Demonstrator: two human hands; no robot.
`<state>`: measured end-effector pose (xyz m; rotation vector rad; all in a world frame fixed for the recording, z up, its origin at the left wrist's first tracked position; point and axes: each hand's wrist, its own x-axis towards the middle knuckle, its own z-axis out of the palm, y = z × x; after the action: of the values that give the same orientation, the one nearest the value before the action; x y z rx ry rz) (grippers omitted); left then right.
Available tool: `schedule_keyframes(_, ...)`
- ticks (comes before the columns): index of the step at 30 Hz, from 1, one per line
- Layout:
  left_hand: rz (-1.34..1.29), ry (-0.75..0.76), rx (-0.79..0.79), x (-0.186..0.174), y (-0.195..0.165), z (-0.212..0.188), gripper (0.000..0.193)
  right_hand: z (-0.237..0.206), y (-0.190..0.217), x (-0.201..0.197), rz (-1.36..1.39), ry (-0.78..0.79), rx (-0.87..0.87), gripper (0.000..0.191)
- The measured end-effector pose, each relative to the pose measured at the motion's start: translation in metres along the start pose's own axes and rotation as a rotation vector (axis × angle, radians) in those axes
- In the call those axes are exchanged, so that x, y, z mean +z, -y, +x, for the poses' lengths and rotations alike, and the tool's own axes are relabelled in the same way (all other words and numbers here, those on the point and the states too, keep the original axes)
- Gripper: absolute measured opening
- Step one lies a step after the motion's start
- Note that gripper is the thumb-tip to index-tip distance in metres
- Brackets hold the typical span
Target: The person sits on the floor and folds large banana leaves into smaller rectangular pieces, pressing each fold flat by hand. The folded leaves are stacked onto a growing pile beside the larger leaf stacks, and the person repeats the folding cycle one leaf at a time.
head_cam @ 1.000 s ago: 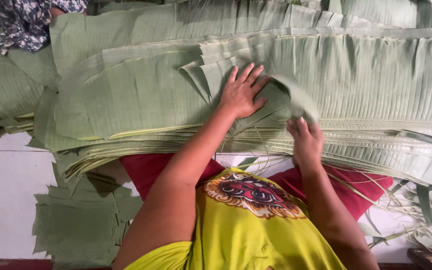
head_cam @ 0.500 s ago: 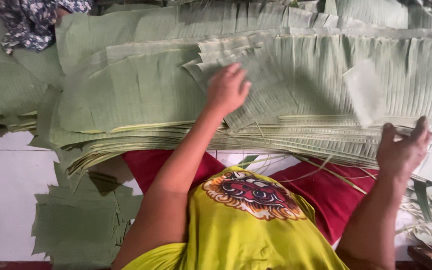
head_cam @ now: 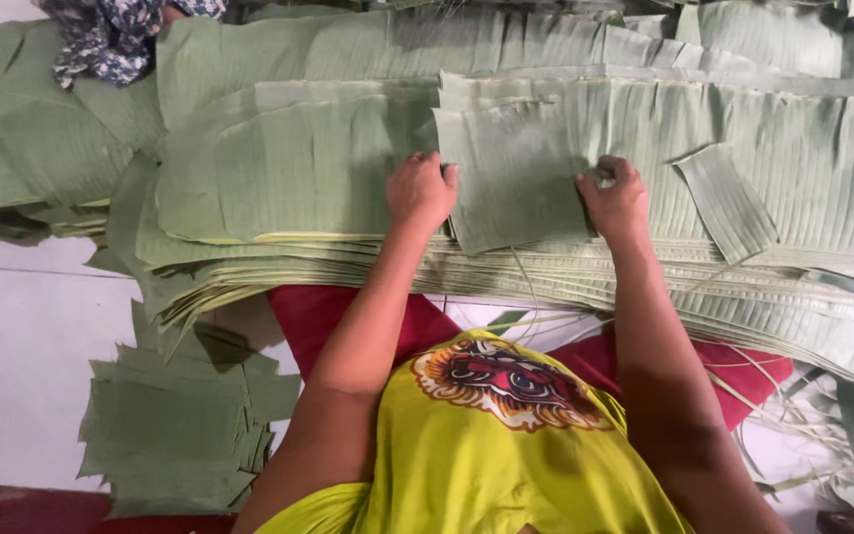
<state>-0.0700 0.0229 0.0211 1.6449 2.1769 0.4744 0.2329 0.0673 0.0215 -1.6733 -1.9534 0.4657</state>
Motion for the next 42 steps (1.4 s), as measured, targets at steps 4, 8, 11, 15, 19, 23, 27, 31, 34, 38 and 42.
schedule_keyframes(4,-0.165,-0.127,-0.043,0.008,0.002,0.000,0.039,-0.015,0.009,0.001,0.042,-0.052,0.003,0.054)
schedule_keyframes(8,-0.155,-0.202,0.013,0.009,0.002,-0.005,0.031,-0.017,0.020,0.006,0.186,0.035,0.163,0.057)
schedule_keyframes(11,-0.076,-0.141,0.029,0.012,0.002,-0.007,0.028,-0.011,0.025,0.007,0.690,0.297,0.639,0.059)
schedule_keyframes(15,-0.083,-0.173,0.080,0.014,0.005,-0.006,0.028,-0.011,0.029,0.009,0.229,0.308,0.441,0.052)
schedule_keyframes(19,-0.106,-0.174,0.087,0.014,0.008,-0.006,0.027,-0.018,0.031,0.015,0.221,0.211,0.317,0.052)
schedule_keyframes(23,-0.111,-0.172,0.093,0.011,0.007,-0.009,0.027,-0.019,0.037,0.023,1.142,0.147,0.596,0.058)
schedule_keyframes(27,-0.078,-0.215,0.123,0.009,0.003,-0.014,0.029,-0.016,0.043,0.016,0.871,0.360,0.686,0.041)
schedule_keyframes(31,0.038,-0.277,0.251,0.009,-0.002,-0.019,0.039,-0.012,0.038,-0.025,0.205,0.343,0.525,0.037)
schedule_keyframes(34,0.090,-0.323,0.290,0.011,-0.003,-0.020,0.053,-0.007,0.023,-0.052,0.092,0.326,0.436,0.035)
schedule_keyframes(38,0.080,-0.279,0.287,0.015,-0.001,-0.019,0.055,-0.005,0.004,-0.043,0.542,0.405,0.523,0.039)
schedule_keyframes(42,0.072,-0.228,0.240,0.015,0.003,-0.019,0.044,-0.004,-0.006,-0.018,0.523,0.394,0.501,0.042)
